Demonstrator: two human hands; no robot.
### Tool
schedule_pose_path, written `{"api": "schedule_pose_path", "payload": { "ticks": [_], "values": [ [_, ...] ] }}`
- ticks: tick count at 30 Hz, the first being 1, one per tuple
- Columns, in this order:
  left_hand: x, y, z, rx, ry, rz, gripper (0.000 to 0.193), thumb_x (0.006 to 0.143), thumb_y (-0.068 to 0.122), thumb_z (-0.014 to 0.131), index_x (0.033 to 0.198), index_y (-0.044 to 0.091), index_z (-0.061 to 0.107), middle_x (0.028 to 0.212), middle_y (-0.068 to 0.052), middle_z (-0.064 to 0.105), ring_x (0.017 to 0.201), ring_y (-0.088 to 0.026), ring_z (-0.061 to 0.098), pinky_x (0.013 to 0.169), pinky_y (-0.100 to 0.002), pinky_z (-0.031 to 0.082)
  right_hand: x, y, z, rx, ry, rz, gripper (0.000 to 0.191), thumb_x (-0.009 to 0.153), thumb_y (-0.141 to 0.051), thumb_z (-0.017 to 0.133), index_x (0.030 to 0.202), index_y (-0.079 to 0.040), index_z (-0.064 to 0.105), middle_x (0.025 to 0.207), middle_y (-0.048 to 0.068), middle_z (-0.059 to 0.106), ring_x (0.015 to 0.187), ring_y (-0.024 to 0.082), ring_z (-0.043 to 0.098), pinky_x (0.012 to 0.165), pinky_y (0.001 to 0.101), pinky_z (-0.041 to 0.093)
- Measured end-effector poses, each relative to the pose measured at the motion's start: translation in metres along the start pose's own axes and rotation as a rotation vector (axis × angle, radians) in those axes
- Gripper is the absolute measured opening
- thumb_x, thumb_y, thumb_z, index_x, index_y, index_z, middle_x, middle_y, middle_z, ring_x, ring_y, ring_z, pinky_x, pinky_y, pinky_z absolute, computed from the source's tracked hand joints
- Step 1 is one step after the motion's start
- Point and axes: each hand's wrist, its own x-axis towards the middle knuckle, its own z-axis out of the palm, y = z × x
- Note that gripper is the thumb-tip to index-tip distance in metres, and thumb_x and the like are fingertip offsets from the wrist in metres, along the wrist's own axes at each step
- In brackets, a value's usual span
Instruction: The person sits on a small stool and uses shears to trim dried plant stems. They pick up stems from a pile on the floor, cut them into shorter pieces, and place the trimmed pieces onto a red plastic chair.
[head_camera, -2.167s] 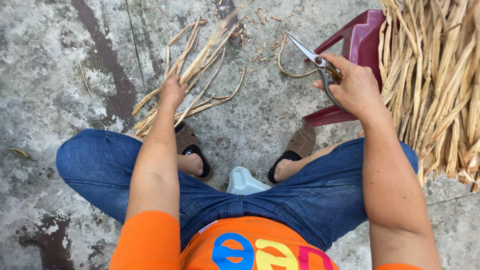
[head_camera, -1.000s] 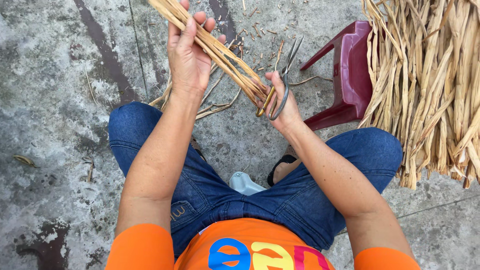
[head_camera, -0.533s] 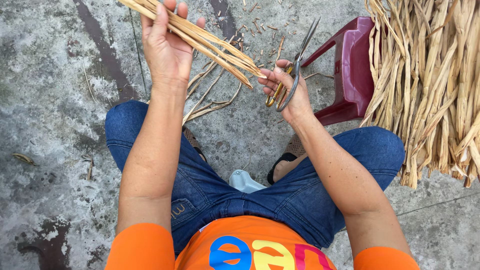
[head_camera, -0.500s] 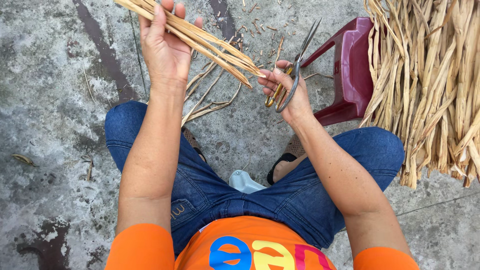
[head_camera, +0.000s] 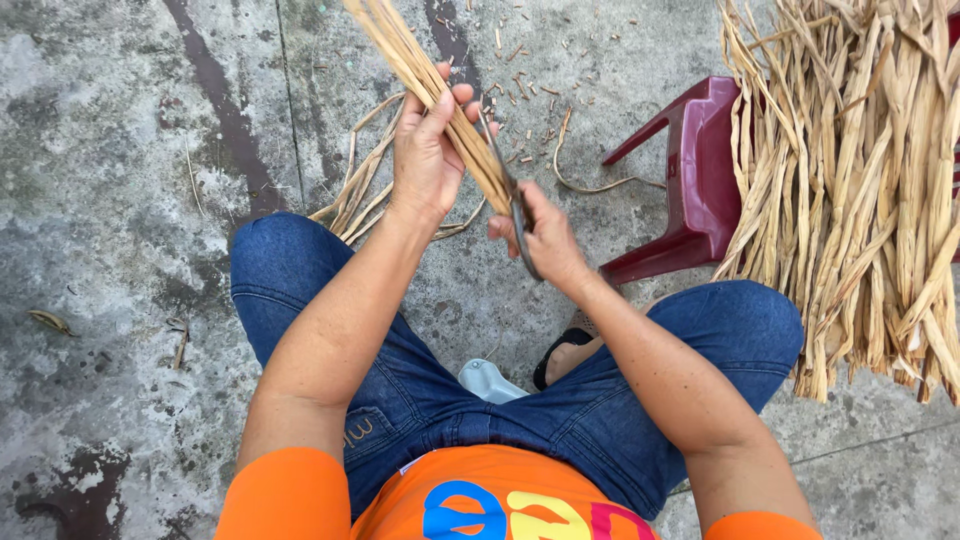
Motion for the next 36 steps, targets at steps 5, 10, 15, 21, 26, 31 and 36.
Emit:
{"api": "schedule_pose_path", "payload": {
  "ticks": [5, 10, 15, 21, 26, 31, 36],
  "values": [
    [0.015, 0.012, -0.011, 0.177, 0.038, 0.038, 0.03, 0.106, 0.022, 0.056, 0.133, 0.008, 0.053, 0.097, -0.008, 0.07, 0.081, -0.016, 0.072, 0.07, -0.033, 0.066, -0.015, 0.0, 0.01, -0.185, -0.195, 0.128, 0.023, 0.097, -0.022, 0.068, 0.112, -0.009, 0.056, 0.072, 0.003, 0.07, 0.061, 0.012, 0.067, 0.053, 0.0297, 0.053],
    [0.033, 0.049, -0.028, 0.358, 0.105, 0.184, 0.026, 0.107, 0.026, 0.058, 0.126, 0.008, 0.057, 0.088, -0.006, 0.071, 0.065, -0.011, 0.067, 0.054, -0.025, 0.059, -0.029, 0.008, 0.017, -0.455, -0.502, 0.294, 0.022, 0.096, -0.026, 0.065, 0.11, -0.012, 0.056, 0.072, 0.005, 0.072, 0.067, 0.02, 0.072, 0.06, 0.0369, 0.053],
    [0.027, 0.057, -0.031, 0.46, 0.064, 0.199, 0.027, 0.106, 0.03, 0.062, 0.121, 0.008, 0.062, 0.087, -0.002, 0.069, 0.059, -0.006, 0.06, 0.049, -0.019, 0.049, -0.037, 0.011, 0.019, -0.566, -0.637, 0.216, 0.031, 0.093, -0.034, 0.071, 0.111, -0.012, 0.057, 0.076, 0.007, 0.075, 0.075, 0.023, 0.076, 0.067, 0.0392, 0.054],
    [0.017, 0.062, -0.028, 0.685, 0.083, 0.244, 0.026, 0.105, 0.029, 0.066, 0.121, 0.008, 0.068, 0.083, 0.001, 0.066, 0.056, -0.001, 0.05, 0.046, -0.017, 0.04, -0.026, -0.018, -0.002, -0.739, -0.509, 0.25, 0.06, 0.08, -0.05, 0.079, 0.13, -0.025, 0.057, 0.103, 0.004, 0.075, 0.095, 0.026, 0.072, 0.083, 0.0449, 0.055],
    [0.01, 0.072, -0.032, 0.723, 0.096, 0.273, 0.023, 0.105, 0.024, 0.069, 0.12, 0.006, 0.07, 0.083, 0.001, 0.065, 0.057, -0.001, 0.05, 0.048, -0.016, 0.041, -0.018, -0.032, -0.042, -0.583, -0.179, 0.259, 0.059, 0.076, -0.045, 0.083, 0.128, -0.025, 0.062, 0.109, 0.002, 0.075, 0.104, 0.022, 0.07, 0.09, 0.0453, 0.054],
    [0.003, 0.072, -0.028, 0.745, 0.03, 0.256, 0.021, 0.104, 0.019, 0.071, 0.119, 0.005, 0.07, 0.088, 0.002, 0.068, 0.065, 0.0, 0.054, 0.049, -0.017, 0.041, -0.012, -0.034, -0.08, -0.156, -0.028, 0.119, 0.057, 0.078, -0.04, 0.084, 0.126, -0.019, 0.062, 0.108, 0.001, 0.075, 0.101, 0.021, 0.072, 0.09, 0.0406, 0.058],
    [-0.002, 0.093, -0.024, 0.786, 0.125, 0.329, 0.019, 0.105, 0.019, 0.07, 0.119, 0.006, 0.071, 0.082, 0.002, 0.067, 0.058, 0.0, 0.049, 0.047, -0.016, 0.037, -0.023, -0.059, -0.102, -0.664, 0.002, 0.355, 0.059, 0.077, -0.038, 0.09, 0.127, -0.018, 0.066, 0.093, 0.007, 0.071, 0.089, 0.024, 0.068, 0.081, 0.0417, 0.053]
  ]
}}
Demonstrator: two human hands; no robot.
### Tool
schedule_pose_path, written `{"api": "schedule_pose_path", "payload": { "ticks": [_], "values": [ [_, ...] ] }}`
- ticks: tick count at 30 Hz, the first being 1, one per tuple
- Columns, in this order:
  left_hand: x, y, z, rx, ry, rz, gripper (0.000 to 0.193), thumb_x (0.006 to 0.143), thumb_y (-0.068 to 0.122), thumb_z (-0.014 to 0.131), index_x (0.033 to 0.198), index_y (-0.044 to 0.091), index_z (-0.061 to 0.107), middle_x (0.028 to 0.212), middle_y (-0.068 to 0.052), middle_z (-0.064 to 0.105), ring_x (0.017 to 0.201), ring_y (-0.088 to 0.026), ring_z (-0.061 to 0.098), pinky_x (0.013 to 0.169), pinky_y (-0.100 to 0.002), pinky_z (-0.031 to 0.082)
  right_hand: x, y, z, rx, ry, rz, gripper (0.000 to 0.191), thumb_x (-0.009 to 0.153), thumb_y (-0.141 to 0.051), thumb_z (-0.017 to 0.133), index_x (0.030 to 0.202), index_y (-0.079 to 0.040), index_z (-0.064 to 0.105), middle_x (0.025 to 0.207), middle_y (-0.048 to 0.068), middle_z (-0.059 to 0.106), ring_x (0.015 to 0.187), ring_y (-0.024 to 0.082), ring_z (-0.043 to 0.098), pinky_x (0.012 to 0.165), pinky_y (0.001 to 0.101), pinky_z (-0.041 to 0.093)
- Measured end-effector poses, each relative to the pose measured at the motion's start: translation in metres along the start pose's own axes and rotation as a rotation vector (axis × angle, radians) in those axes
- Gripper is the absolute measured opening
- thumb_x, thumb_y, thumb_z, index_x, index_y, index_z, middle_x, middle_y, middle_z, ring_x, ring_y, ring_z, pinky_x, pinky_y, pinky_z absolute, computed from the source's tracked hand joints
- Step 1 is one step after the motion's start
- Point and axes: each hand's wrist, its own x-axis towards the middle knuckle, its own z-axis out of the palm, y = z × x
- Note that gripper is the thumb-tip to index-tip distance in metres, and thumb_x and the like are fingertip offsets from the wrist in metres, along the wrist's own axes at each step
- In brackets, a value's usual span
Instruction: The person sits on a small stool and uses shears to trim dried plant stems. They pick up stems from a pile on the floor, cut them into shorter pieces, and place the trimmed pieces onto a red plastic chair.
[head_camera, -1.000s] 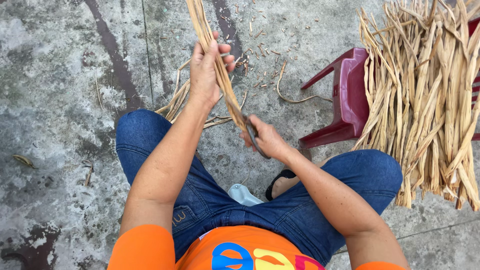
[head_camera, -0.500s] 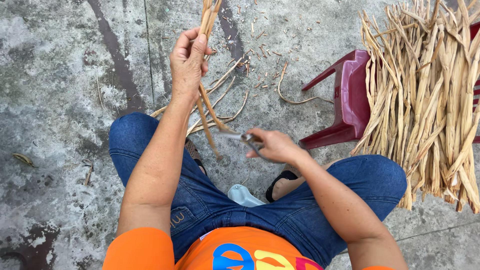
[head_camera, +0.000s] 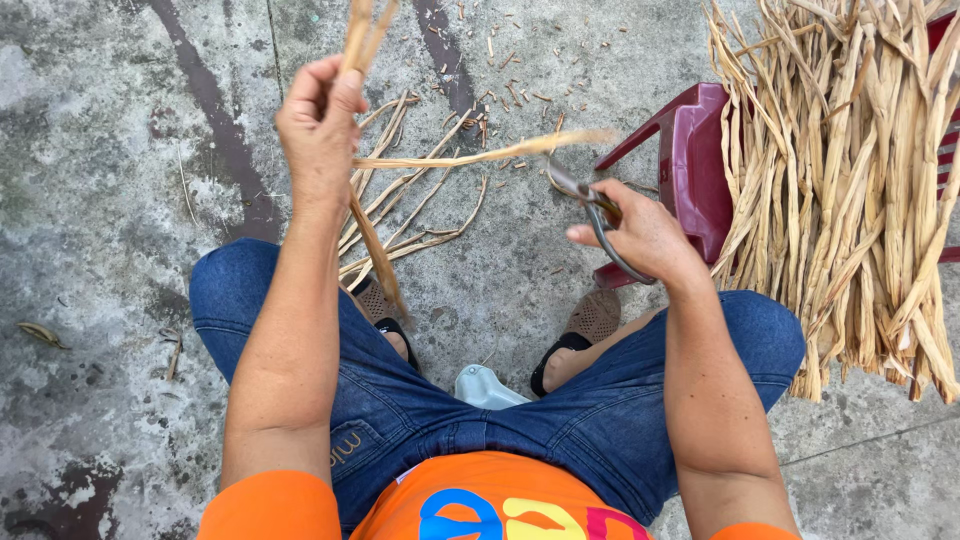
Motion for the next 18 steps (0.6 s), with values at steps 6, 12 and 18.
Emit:
{"api": "schedule_pose_path", "payload": {
  "ticks": [6, 12, 18],
  "values": [
    [-0.003, 0.007, -0.006, 0.035, -0.062, 0.03, 0.019, 0.103, 0.018, 0.073, 0.118, 0.006, 0.071, 0.081, 0.003, 0.067, 0.06, -0.001, 0.05, 0.049, -0.017, 0.038, -0.011, -0.002, -0.011, -0.119, 0.101, 0.152, 0.054, 0.077, -0.039, 0.088, 0.123, -0.021, 0.067, 0.082, 0.0, 0.067, 0.075, 0.017, 0.062, 0.07, 0.0392, 0.048],
    [-0.007, 0.009, -0.005, 0.136, -0.119, 0.074, 0.017, 0.105, 0.015, 0.074, 0.119, 0.006, 0.072, 0.085, 0.005, 0.068, 0.068, 0.0, 0.054, 0.056, -0.017, 0.041, -0.002, 0.034, -0.025, 0.275, 0.503, 0.066, 0.041, 0.087, -0.029, 0.086, 0.12, -0.013, 0.066, 0.086, -0.002, 0.063, 0.075, 0.01, 0.059, 0.061, 0.0271, 0.049],
    [-0.009, 0.016, -0.007, 0.171, -0.149, 0.041, 0.015, 0.103, 0.013, 0.074, 0.117, 0.008, 0.072, 0.085, 0.006, 0.068, 0.068, 0.0, 0.053, 0.058, -0.017, 0.04, -0.005, 0.043, -0.04, 0.618, 0.569, 0.119, 0.037, 0.088, -0.027, 0.08, 0.12, -0.016, 0.066, 0.087, -0.002, 0.068, 0.075, 0.01, 0.064, 0.062, 0.0254, 0.052]
  ]
}}
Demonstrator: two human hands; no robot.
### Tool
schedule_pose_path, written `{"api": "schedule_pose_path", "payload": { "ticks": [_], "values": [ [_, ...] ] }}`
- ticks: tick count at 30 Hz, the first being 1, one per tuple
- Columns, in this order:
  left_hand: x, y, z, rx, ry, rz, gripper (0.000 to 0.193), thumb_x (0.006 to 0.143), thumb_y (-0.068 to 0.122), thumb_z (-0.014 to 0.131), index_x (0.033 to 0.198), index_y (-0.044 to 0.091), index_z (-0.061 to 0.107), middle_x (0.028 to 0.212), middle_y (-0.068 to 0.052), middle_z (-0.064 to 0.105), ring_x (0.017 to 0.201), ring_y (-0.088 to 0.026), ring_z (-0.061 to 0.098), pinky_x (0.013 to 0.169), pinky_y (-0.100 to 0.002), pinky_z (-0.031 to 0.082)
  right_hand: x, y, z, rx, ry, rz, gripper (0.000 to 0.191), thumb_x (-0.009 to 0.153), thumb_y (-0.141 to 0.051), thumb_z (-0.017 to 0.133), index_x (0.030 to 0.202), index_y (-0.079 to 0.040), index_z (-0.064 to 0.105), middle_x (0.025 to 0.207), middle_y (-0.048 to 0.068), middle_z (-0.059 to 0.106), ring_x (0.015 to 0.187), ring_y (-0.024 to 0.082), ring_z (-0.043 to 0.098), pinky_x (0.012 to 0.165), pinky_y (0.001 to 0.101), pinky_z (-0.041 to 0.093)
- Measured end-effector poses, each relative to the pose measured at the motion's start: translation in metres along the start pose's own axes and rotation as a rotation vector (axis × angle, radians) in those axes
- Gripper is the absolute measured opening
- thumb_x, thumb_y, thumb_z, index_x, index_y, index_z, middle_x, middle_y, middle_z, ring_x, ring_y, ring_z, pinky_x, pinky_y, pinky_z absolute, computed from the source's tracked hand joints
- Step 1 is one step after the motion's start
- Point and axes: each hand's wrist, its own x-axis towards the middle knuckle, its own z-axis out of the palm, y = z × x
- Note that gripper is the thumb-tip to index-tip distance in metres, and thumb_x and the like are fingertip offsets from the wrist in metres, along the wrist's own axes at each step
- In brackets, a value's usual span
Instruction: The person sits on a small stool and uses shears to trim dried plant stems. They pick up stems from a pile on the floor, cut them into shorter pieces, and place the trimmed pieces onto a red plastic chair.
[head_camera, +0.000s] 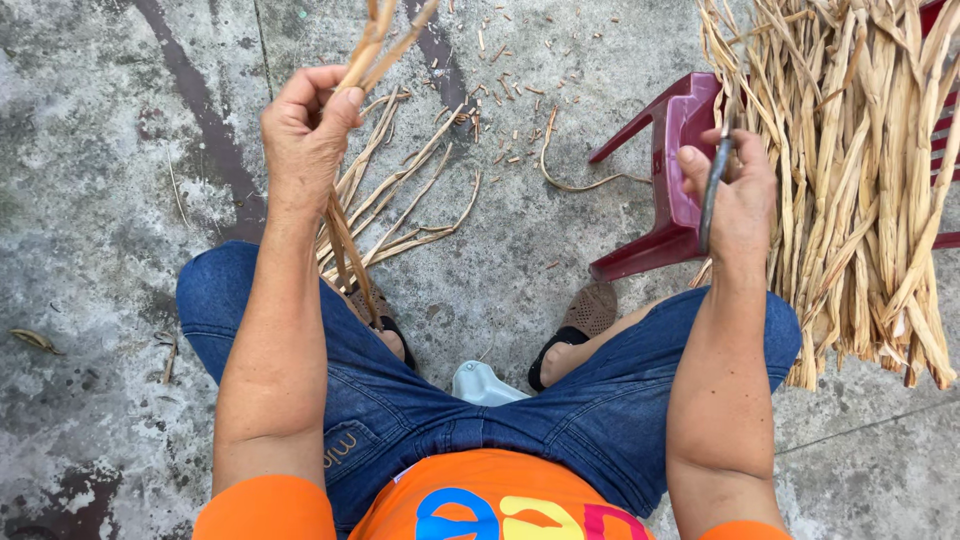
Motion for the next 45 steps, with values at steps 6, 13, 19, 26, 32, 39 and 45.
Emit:
{"api": "schedule_pose_path", "payload": {
  "ticks": [6, 13, 19, 26, 32, 39, 45],
  "values": [
    [-0.009, -0.004, 0.026, 0.054, -0.19, -0.059, 0.015, 0.101, 0.013, 0.074, 0.115, 0.008, 0.073, 0.083, 0.008, 0.065, 0.074, 0.0, 0.056, 0.062, -0.016, 0.042, -0.024, 0.004, 0.038, 0.001, -0.586, -0.114, 0.055, 0.078, -0.027, 0.082, 0.129, -0.016, 0.063, 0.099, 0.0, 0.063, 0.093, 0.011, 0.062, 0.083, 0.03, 0.053],
    [-0.019, -0.008, 0.047, 0.094, -0.355, -0.102, 0.019, 0.097, 0.016, 0.076, 0.114, 0.01, 0.074, 0.082, 0.009, 0.064, 0.07, 0.0, 0.052, 0.06, -0.016, 0.041, -0.029, 0.003, 0.055, 0.163, -0.619, -0.143, 0.059, 0.08, -0.045, 0.079, 0.127, -0.013, 0.062, 0.103, 0.001, 0.067, 0.103, 0.013, 0.066, 0.091, 0.0303, 0.054],
    [-0.027, -0.006, 0.054, 0.146, -0.43, -0.121, 0.022, 0.096, 0.02, 0.076, 0.116, 0.011, 0.074, 0.08, 0.01, 0.064, 0.069, 0.002, 0.053, 0.06, -0.016, 0.042, -0.032, 0.002, 0.056, 0.12, -0.628, -0.18, 0.055, 0.087, -0.048, 0.078, 0.125, -0.01, 0.065, 0.093, -0.003, 0.06, 0.085, 0.008, 0.055, 0.075, 0.0254, 0.046],
    [-0.024, -0.009, 0.054, 0.257, -0.407, -0.109, 0.02, 0.096, 0.021, 0.077, 0.114, 0.012, 0.075, 0.076, 0.009, 0.063, 0.066, 0.0, 0.051, 0.057, -0.019, 0.039, -0.027, 0.009, 0.062, 0.218, -0.545, -0.008, 0.041, 0.085, -0.033, 0.082, 0.114, -0.008, 0.069, 0.069, -0.007, 0.054, 0.054, 0.004, 0.044, 0.046, 0.0221, 0.034],
    [-0.023, -0.01, 0.051, 0.34, -0.357, -0.064, 0.019, 0.097, 0.022, 0.077, 0.112, 0.011, 0.075, 0.075, 0.006, 0.063, 0.067, -0.002, 0.053, 0.057, -0.022, 0.042, -0.027, 0.016, 0.059, 0.092, -0.489, -0.276, 0.051, 0.087, -0.034, 0.085, 0.126, -0.01, 0.062, 0.094, -0.004, 0.063, 0.083, 0.006, 0.059, 0.071, 0.0228, 0.051],
    [-0.033, 0.002, 0.059, 0.48, -0.416, -0.096, 0.02, 0.094, 0.024, 0.077, 0.112, 0.014, 0.075, 0.076, 0.0, 0.071, 0.066, -0.007, 0.063, 0.059, -0.026, 0.049, -0.027, 0.015, 0.063, -0.1, -0.4, -0.396, 0.061, 0.084, -0.039, 0.087, 0.13, -0.011, 0.06, 0.104, 0.0, 0.071, 0.092, 0.008, 0.067, 0.08, 0.0267, 0.056],
    [-0.036, 0.007, 0.063, 0.534, -0.435, -0.03, 0.019, 0.095, 0.023, 0.077, 0.111, 0.014, 0.074, 0.08, -0.002, 0.074, 0.071, -0.011, 0.068, 0.063, -0.029, 0.053, -0.026, 0.015, 0.065, -0.052, -0.359, -0.256, 0.046, 0.084, -0.035, 0.089, 0.118, -0.01, 0.072, 0.075, -0.005, 0.06, 0.068, 0.004, 0.052, 0.059, 0.0218, 0.042]
  ]
}}
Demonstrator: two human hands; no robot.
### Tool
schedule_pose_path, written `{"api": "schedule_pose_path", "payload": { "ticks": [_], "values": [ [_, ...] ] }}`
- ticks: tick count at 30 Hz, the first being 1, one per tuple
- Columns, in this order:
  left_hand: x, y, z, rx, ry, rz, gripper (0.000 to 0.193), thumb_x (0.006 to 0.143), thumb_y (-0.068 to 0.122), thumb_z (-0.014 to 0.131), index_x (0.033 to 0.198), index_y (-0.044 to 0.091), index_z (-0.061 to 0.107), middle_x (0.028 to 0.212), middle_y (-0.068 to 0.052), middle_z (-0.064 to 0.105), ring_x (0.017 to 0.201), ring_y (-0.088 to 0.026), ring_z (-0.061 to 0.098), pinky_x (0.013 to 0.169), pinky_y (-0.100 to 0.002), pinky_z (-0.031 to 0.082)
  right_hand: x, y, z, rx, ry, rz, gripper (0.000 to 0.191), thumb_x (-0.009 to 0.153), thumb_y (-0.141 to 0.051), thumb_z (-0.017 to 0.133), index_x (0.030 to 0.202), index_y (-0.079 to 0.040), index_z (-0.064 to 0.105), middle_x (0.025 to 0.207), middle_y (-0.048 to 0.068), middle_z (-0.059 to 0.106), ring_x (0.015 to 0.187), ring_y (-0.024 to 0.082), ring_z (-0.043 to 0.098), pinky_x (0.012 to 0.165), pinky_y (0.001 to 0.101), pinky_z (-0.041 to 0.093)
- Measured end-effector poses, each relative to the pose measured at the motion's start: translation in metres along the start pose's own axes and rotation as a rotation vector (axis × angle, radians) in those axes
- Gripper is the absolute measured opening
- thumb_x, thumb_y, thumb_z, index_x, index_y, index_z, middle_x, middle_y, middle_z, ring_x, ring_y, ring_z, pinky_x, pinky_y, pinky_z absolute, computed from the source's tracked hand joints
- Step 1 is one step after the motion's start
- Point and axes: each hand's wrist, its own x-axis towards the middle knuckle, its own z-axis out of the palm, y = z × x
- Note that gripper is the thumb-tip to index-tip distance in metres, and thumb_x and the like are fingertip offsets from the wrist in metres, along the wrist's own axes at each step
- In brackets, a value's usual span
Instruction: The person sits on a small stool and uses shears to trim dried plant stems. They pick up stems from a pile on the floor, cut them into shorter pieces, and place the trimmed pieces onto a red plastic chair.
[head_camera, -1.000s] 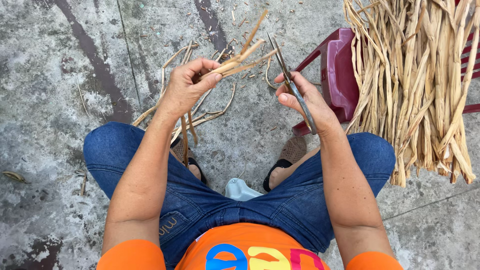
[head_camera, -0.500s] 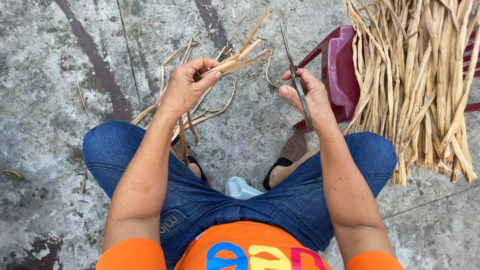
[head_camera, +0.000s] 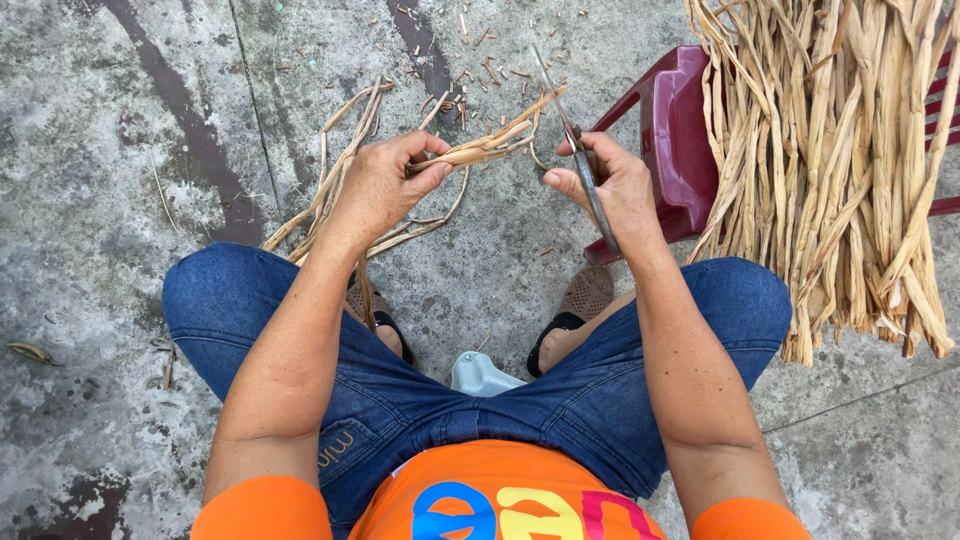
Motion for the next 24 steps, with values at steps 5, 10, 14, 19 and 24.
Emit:
{"api": "schedule_pose_path", "payload": {
  "ticks": [5, 10, 14, 19, 24],
  "values": [
    [0.005, -0.006, 0.0, -0.064, 0.002, -0.049, 0.02, 0.093, 0.023, 0.076, 0.111, 0.014, 0.075, 0.08, 0.003, 0.074, 0.069, -0.007, 0.067, 0.059, -0.026, 0.052, 0.002, 0.001, 0.001, 0.165, 0.008, 0.144, 0.041, 0.082, -0.034, 0.085, 0.112, -0.011, 0.07, 0.07, -0.007, 0.06, 0.06, 0.003, 0.052, 0.05, 0.02, 0.04],
    [0.008, -0.014, -0.002, -0.125, 0.06, -0.012, 0.021, 0.095, 0.022, 0.078, 0.113, 0.011, 0.074, 0.078, 0.002, 0.07, 0.068, -0.004, 0.061, 0.06, -0.023, 0.049, -0.001, 0.003, 0.0, 0.152, -0.128, 0.117, 0.045, 0.087, -0.044, 0.079, 0.115, -0.011, 0.066, 0.08, -0.004, 0.063, 0.067, 0.004, 0.056, 0.06, 0.0203, 0.048],
    [0.007, -0.013, 0.0, -0.159, 0.042, 0.0, 0.022, 0.095, 0.022, 0.078, 0.113, 0.011, 0.073, 0.08, 0.003, 0.07, 0.068, -0.004, 0.06, 0.059, -0.022, 0.049, -0.002, 0.005, 0.007, 0.066, -0.207, 0.098, 0.048, 0.087, -0.047, 0.078, 0.115, -0.011, 0.067, 0.087, -0.001, 0.065, 0.076, 0.007, 0.06, 0.068, 0.0232, 0.052],
    [0.003, -0.007, 0.005, -0.154, -0.014, 0.045, 0.022, 0.095, 0.021, 0.076, 0.115, 0.011, 0.073, 0.079, 0.003, 0.07, 0.067, -0.004, 0.06, 0.058, -0.023, 0.049, -0.001, 0.007, 0.014, 0.074, -0.189, 0.099, 0.045, 0.086, -0.046, 0.079, 0.113, -0.011, 0.069, 0.086, -0.004, 0.067, 0.076, 0.004, 0.061, 0.062, 0.021, 0.05],
    [0.003, -0.009, 0.005, -0.172, -0.025, 0.004, 0.023, 0.095, 0.022, 0.076, 0.116, 0.011, 0.074, 0.078, 0.003, 0.07, 0.066, -0.003, 0.059, 0.058, -0.023, 0.048, 0.002, 0.005, 0.017, 0.141, -0.156, 0.195, 0.039, 0.083, -0.039, 0.084, 0.107, -0.01, 0.072, 0.072, -0.005, 0.06, 0.058, 0.003, 0.051, 0.044, 0.0207, 0.039]
  ]
}}
